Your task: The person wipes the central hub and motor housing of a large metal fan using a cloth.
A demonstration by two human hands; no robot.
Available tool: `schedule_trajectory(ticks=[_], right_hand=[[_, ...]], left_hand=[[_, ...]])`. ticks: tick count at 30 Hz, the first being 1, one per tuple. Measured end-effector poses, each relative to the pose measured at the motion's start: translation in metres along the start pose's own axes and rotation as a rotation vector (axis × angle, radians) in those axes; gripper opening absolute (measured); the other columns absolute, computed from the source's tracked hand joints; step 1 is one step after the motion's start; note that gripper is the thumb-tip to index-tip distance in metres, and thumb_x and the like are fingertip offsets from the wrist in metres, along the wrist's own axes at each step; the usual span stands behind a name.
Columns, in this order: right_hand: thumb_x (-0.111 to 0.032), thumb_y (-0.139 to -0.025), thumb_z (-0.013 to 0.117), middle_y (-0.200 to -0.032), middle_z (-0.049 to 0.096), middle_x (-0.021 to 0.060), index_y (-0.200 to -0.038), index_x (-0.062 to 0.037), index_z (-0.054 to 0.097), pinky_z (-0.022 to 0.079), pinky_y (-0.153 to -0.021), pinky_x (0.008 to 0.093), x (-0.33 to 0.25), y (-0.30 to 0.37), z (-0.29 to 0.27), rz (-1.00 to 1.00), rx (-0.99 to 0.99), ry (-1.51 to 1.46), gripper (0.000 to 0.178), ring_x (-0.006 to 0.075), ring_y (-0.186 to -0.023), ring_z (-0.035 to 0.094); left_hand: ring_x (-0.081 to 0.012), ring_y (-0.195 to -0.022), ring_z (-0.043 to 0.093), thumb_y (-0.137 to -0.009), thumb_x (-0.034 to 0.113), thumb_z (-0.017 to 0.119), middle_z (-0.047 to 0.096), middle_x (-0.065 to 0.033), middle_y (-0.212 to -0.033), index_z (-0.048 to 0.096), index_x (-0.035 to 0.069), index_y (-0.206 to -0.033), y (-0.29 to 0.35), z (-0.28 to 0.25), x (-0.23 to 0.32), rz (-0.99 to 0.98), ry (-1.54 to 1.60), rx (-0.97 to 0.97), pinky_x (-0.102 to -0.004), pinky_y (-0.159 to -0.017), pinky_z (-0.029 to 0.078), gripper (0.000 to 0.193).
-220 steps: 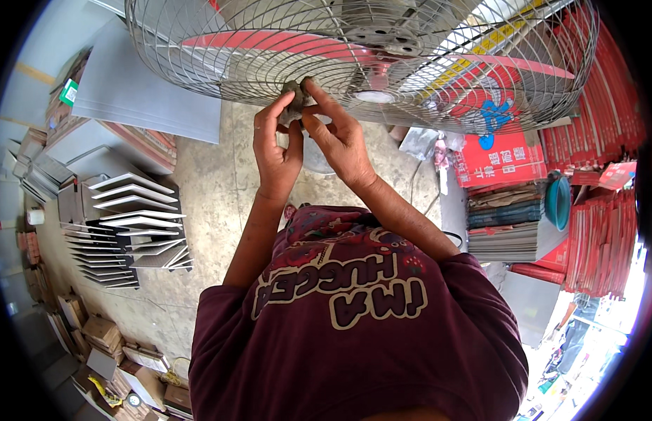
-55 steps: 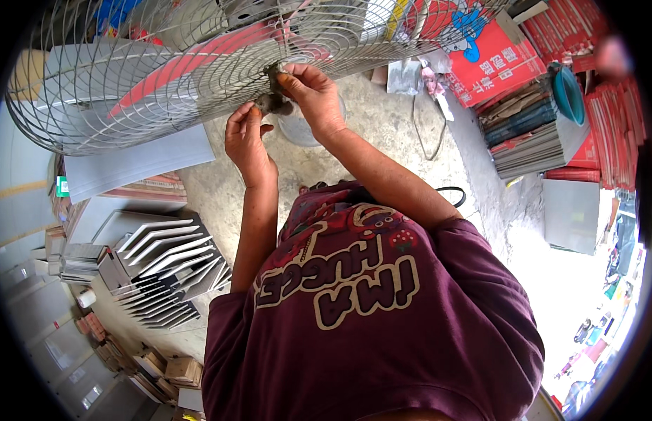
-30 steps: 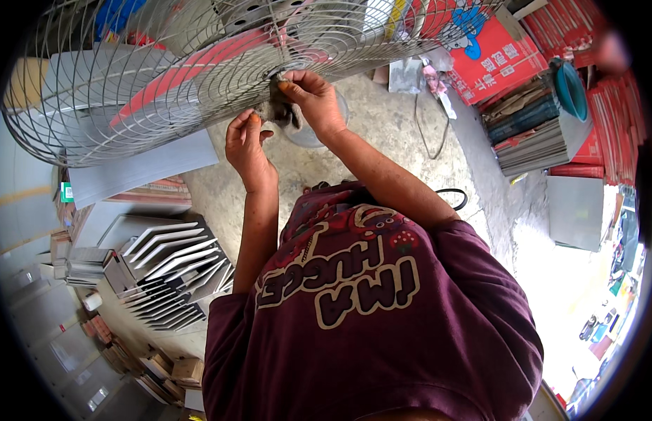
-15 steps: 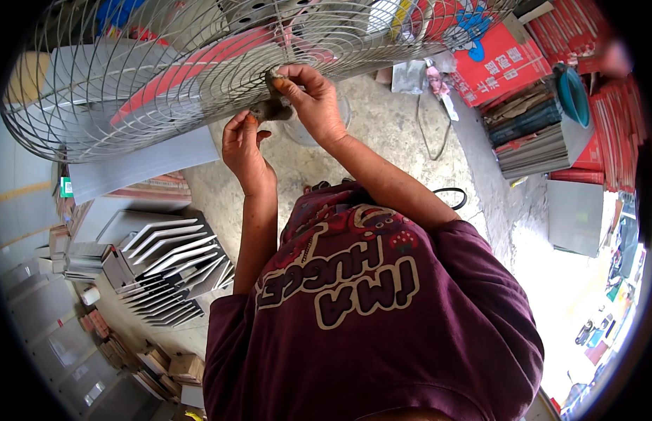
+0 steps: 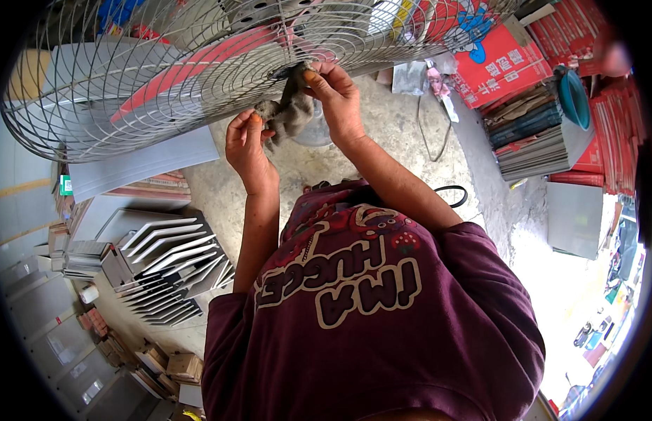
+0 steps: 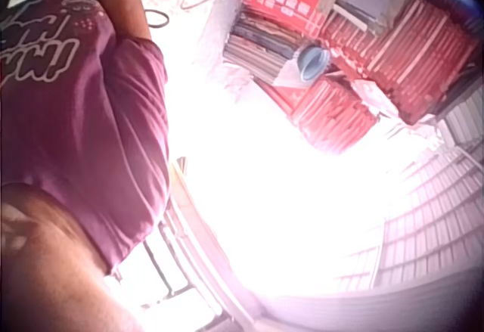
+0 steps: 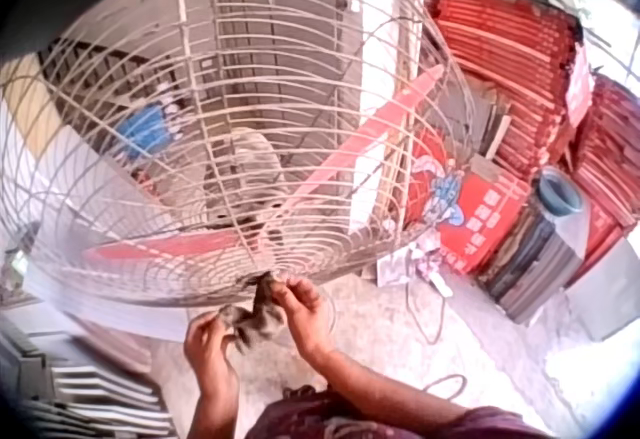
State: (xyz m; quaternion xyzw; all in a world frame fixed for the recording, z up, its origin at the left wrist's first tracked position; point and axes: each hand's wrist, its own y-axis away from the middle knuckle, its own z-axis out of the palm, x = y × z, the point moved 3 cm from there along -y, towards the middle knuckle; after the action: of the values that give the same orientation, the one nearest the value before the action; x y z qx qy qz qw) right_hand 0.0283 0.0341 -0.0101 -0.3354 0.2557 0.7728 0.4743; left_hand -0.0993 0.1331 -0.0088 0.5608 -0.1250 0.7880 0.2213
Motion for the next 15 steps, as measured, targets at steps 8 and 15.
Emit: schedule_trajectory(ticks=[8, 15], right_hand=[[-0.005, -0.088, 0.065, -0.088, 0.065, 0.0005, -0.1, -0.0037, 0.065, 0.048, -0.072, 0.0222, 0.011, -0.002, 0.018, -0.111, -0.174, 0.3, 0.012, 0.0052, -0.08, 0.056], [-0.009, -0.092, 0.061, -0.098, 0.065, 0.0009, -0.104, -0.0046, 0.062, 0.052, -0.082, 0.0281, 0.028, -0.012, -0.027, 0.149, -0.038, 0.185, 0.013, 0.0108, -0.091, 0.061]], left_hand=[[-0.0127, -0.084, 0.06, -0.09, 0.009, 0.063, 0.062, -0.0017, -0.095, 0.062, 0.005, -0.106, 0.004, -0.002, 0.005, 0.028, -0.01, -0.023, -0.0274, -0.067, 0.048, 0.016], [-0.01, -0.08, 0.058, -0.089, 0.006, 0.063, 0.062, -0.0036, -0.094, 0.063, 0.002, -0.103, -0.003, 0.006, -0.002, 0.032, 0.019, -0.05, -0.0244, -0.063, 0.05, 0.014]])
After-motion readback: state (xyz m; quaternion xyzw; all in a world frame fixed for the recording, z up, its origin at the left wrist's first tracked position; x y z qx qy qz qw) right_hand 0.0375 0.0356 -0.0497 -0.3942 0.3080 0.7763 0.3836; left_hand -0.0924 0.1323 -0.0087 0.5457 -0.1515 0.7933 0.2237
